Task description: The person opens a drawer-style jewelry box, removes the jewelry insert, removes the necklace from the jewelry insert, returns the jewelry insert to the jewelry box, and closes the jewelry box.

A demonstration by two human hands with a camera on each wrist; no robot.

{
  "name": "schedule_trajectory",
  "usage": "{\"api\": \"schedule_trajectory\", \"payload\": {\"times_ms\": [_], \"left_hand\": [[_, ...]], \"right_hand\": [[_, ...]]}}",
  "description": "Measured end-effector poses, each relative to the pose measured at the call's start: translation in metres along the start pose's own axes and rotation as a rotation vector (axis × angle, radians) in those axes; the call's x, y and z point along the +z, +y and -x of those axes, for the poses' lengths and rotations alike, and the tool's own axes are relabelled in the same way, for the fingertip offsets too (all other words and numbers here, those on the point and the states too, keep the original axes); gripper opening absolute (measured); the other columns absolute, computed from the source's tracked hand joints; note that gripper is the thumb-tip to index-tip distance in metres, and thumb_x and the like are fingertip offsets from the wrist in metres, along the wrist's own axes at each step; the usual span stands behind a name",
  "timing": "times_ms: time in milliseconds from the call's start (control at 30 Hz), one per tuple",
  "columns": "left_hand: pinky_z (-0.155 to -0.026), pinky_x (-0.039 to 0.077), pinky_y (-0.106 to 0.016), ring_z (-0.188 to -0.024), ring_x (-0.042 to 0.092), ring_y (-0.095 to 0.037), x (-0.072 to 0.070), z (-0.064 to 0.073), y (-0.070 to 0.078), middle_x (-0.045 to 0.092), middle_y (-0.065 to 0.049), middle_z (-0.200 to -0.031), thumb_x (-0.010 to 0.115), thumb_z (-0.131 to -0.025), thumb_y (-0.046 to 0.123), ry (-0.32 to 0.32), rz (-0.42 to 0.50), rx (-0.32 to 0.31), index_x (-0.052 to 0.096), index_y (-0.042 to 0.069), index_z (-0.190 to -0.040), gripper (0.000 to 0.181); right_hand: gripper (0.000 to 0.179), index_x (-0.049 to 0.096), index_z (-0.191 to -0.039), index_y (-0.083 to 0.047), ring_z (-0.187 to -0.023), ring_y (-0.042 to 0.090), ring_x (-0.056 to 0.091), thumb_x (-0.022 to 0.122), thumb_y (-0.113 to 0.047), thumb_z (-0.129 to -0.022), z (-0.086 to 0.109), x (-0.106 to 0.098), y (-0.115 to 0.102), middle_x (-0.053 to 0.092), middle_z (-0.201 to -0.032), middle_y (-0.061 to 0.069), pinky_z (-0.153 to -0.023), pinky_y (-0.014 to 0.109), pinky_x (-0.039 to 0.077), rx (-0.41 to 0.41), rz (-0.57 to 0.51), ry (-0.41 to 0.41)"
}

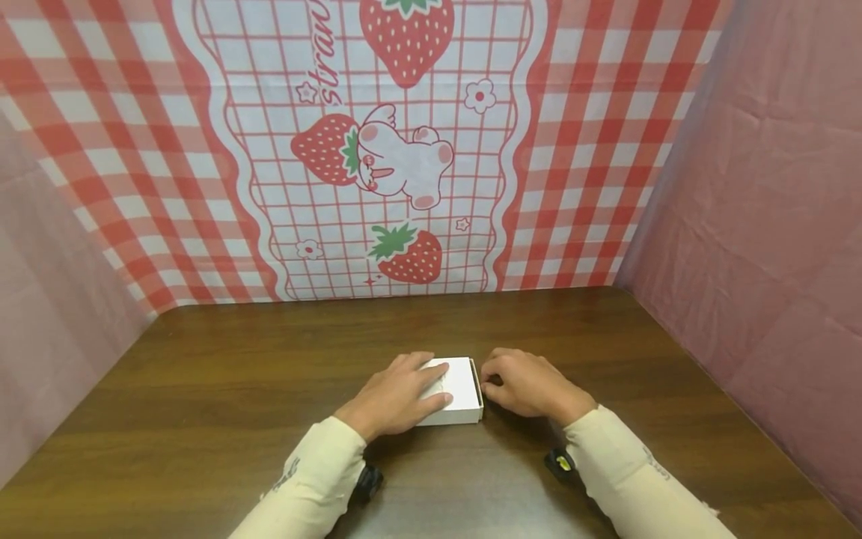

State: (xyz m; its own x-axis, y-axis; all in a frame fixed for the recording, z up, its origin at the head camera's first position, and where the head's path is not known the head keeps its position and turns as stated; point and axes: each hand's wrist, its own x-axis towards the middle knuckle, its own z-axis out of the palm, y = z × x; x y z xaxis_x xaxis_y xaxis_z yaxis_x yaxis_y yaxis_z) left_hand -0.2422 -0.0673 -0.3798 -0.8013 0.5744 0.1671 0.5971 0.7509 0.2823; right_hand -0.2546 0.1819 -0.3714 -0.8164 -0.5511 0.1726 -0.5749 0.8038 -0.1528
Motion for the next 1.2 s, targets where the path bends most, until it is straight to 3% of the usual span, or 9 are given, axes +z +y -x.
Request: {"api": "schedule_trajectory", "payload": {"times_ms": [167,333,1200], "left_hand": [[-0.092,0.049,-0.053,-0.134,0.044,-0.03,-0.001,-0.0002,-0.0003,0.045,-0.011,-0.15,0.061,-0.09,0.064,0.003,-0.019,0.001,0.052,0.02,-0.147,0.073],[-0.089,0.05,-0.052,-0.133,0.044,-0.029,-0.0014,0.0002,-0.0004,0.044,-0.012,-0.15,0.069,-0.084,0.064,0.003,-0.013,-0.007,0.052,0.02,-0.148,0.08],[-0.09,0.049,-0.049,-0.13,0.045,-0.029,-0.0009,0.0007,-0.0023,0.045,-0.011,-0.15,0.073,-0.082,0.06,0.003,0.018,-0.014,0.051,0.02,-0.148,0.081]], "right_hand": [[0.008,0.07,-0.083,-0.028,-0.086,0.014,0.063,0.07,-0.021,-0.087,-0.0006,-0.0013,-0.0004,0.062,-0.097,-0.009,-0.066,0.042,0.051,0.022,0.0,0.001],[0.009,0.069,-0.082,-0.028,-0.088,0.015,0.064,0.069,-0.021,-0.087,-0.0006,-0.0014,0.0011,0.063,-0.099,-0.007,-0.066,0.043,0.051,0.044,0.007,0.001],[0.009,0.067,-0.077,-0.027,-0.085,0.014,0.061,0.068,-0.021,-0.084,-0.0002,-0.0031,0.0052,0.063,-0.101,-0.007,-0.066,0.043,0.05,0.097,-0.022,0.004]]}}
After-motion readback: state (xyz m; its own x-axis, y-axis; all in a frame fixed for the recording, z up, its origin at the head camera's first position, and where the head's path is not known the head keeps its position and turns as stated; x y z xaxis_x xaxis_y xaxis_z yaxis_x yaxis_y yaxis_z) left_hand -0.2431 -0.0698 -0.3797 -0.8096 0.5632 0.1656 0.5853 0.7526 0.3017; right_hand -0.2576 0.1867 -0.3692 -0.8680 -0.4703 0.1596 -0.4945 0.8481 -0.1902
